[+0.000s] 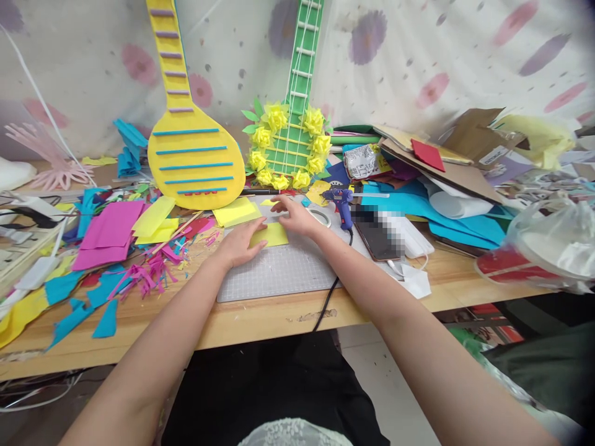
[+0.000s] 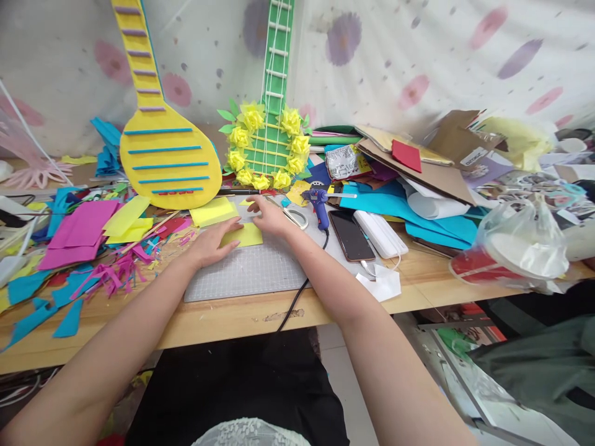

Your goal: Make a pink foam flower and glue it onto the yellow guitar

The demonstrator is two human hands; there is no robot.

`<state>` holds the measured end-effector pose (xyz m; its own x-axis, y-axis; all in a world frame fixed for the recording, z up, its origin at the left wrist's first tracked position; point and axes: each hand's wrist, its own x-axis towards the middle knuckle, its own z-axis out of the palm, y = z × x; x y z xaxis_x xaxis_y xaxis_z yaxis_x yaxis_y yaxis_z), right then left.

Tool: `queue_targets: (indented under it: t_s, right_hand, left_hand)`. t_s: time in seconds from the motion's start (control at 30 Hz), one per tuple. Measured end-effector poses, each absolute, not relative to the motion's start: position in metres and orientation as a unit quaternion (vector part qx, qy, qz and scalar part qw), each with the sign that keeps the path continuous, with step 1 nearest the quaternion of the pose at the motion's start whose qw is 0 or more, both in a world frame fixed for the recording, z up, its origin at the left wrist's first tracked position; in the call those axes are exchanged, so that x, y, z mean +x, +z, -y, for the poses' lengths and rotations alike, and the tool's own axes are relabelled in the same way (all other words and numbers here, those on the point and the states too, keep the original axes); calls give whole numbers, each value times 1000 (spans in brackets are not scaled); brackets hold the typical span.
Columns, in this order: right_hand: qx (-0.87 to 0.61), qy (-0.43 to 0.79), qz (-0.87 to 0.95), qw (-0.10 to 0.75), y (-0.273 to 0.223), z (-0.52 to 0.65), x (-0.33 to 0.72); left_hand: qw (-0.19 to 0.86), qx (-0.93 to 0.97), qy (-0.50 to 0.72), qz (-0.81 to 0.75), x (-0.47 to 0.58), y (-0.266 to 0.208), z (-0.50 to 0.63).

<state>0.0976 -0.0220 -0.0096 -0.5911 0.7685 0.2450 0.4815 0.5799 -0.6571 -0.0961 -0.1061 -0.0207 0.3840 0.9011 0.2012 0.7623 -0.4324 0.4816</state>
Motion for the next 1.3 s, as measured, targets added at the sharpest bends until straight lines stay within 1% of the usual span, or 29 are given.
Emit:
queue_targets:
  t_s: [0.07,0.17,0.33,0.5,0.57,0.63,0.73,0.8,0.9,1.03,1.07,1.13,1.23,1.3]
  right_hand:
    - [-315,291,871,239,-11,34,108]
    - [-288,255,896,224,-17,49,119]
    - [-326,186,888,264,-29,54,120]
    - [-374,188,872,254,-30,52,118]
    - [-416,203,845,269,-29,51,119]
    - [-436,247,810,305,-28,50,119]
    - [-420,344,756,365,-29,45,118]
    - [-409,393,729,383,-30,42,117]
    - [-409,415,710,397,-33,38,116]
    - [-430,407,693,411,-35,35,116]
    - [-436,407,688,413,-36,34,116]
    - [-444,412,678,416,-36,33,117]
    - [-444,418,671,421,-35,33,118]
    - [-440,399,674,439,-32,35,119]
  left_hand:
    - [158,822,219,-502,-92,-23,99]
    - [149,824,224,-499,-88,-26,91]
    - [134,791,281,-527,-92,-23,98]
    - [168,776,292,-533,-101,-22,110]
    - [165,775,296,-533,-101,-22,111]
    - [158,765,299,-548,-100,-23,109]
    - [165,725,331,-581,-97,-26,104]
    - [195,684,377,-594,-95,-29,100]
    - [246,622,445,-595,-97,-34,92]
    - [289,555,494,-604,-106,-37,83]
    - [283,538,498,-619,-111,-37,82]
    - [235,515,488,-665,-121,-33,83]
    - [117,510,397,-754,-133,-22,90]
    - [35,510,349,-785,-136,-14,97]
